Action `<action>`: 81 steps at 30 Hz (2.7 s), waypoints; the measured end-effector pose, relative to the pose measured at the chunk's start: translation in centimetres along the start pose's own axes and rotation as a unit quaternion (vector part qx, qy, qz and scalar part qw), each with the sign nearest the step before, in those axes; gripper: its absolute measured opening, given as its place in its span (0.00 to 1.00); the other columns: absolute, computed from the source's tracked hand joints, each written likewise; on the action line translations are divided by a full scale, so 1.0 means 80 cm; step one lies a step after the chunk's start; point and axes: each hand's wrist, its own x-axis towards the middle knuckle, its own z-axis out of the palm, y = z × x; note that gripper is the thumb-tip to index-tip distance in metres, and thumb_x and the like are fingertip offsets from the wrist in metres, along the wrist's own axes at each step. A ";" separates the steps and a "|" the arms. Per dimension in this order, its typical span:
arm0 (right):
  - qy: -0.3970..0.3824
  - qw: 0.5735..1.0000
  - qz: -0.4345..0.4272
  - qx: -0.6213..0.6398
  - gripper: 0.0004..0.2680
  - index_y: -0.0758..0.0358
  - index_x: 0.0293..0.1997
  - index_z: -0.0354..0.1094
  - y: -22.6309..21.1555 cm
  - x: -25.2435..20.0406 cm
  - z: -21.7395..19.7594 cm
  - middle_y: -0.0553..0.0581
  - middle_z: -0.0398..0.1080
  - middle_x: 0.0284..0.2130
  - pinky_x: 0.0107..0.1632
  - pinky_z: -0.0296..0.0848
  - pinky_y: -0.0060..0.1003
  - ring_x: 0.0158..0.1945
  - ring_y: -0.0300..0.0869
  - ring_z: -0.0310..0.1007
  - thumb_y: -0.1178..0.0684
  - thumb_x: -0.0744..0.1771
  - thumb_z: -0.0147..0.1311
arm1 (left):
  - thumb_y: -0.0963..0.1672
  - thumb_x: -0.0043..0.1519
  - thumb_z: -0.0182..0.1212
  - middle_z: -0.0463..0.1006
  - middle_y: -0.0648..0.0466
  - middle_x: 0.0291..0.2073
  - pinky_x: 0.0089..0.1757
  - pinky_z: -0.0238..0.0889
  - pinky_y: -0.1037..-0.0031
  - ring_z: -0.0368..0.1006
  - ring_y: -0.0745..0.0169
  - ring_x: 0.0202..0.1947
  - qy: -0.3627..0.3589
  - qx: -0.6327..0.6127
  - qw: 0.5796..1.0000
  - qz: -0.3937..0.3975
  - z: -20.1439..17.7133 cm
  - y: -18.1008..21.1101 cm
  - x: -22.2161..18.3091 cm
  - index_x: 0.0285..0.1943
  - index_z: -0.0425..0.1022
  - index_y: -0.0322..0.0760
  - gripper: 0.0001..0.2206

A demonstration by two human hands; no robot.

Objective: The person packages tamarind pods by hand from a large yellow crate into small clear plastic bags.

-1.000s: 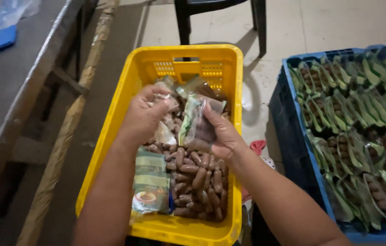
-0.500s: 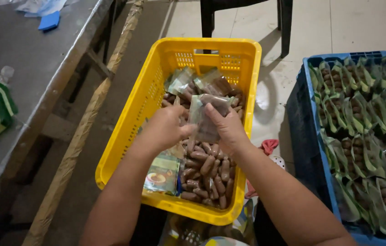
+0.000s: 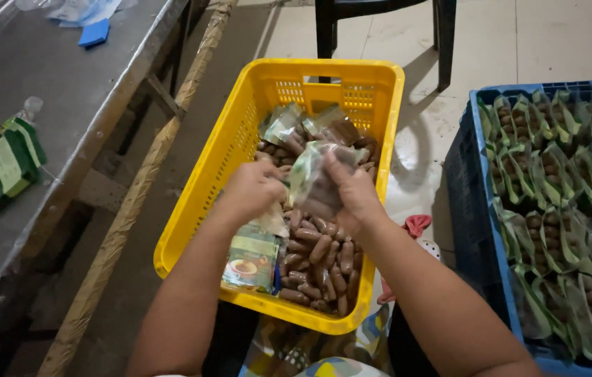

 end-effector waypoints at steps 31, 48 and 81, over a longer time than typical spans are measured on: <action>-0.083 0.996 0.009 -0.031 0.09 0.61 0.49 0.71 0.035 0.020 -0.002 0.62 0.78 0.42 0.46 0.79 0.68 0.45 0.60 0.81 0.53 0.66 0.63 | 0.46 0.63 0.60 0.83 0.44 0.38 0.44 0.74 0.52 0.80 0.38 0.43 0.037 0.150 0.985 0.082 -0.010 -0.039 0.031 0.46 0.80 0.43 0.08; -0.118 0.990 0.074 -0.006 0.09 0.61 0.49 0.72 0.035 0.025 -0.009 0.62 0.78 0.41 0.47 0.77 0.71 0.45 0.63 0.80 0.58 0.65 0.63 | 0.48 0.58 0.65 0.83 0.55 0.32 0.42 0.70 0.72 0.78 0.63 0.37 0.122 -0.178 0.975 -0.050 -0.052 -0.014 -0.031 0.39 0.85 0.45 0.08; -0.059 0.995 0.077 0.013 0.15 0.55 0.54 0.69 0.021 0.004 -0.013 0.58 0.75 0.51 0.61 0.74 0.63 0.60 0.53 0.76 0.43 0.65 0.58 | 0.43 0.66 0.67 0.72 0.37 0.57 0.59 0.62 0.61 0.69 0.43 0.56 0.377 0.135 0.893 -0.206 -0.141 -0.368 -0.669 0.60 0.78 0.32 0.15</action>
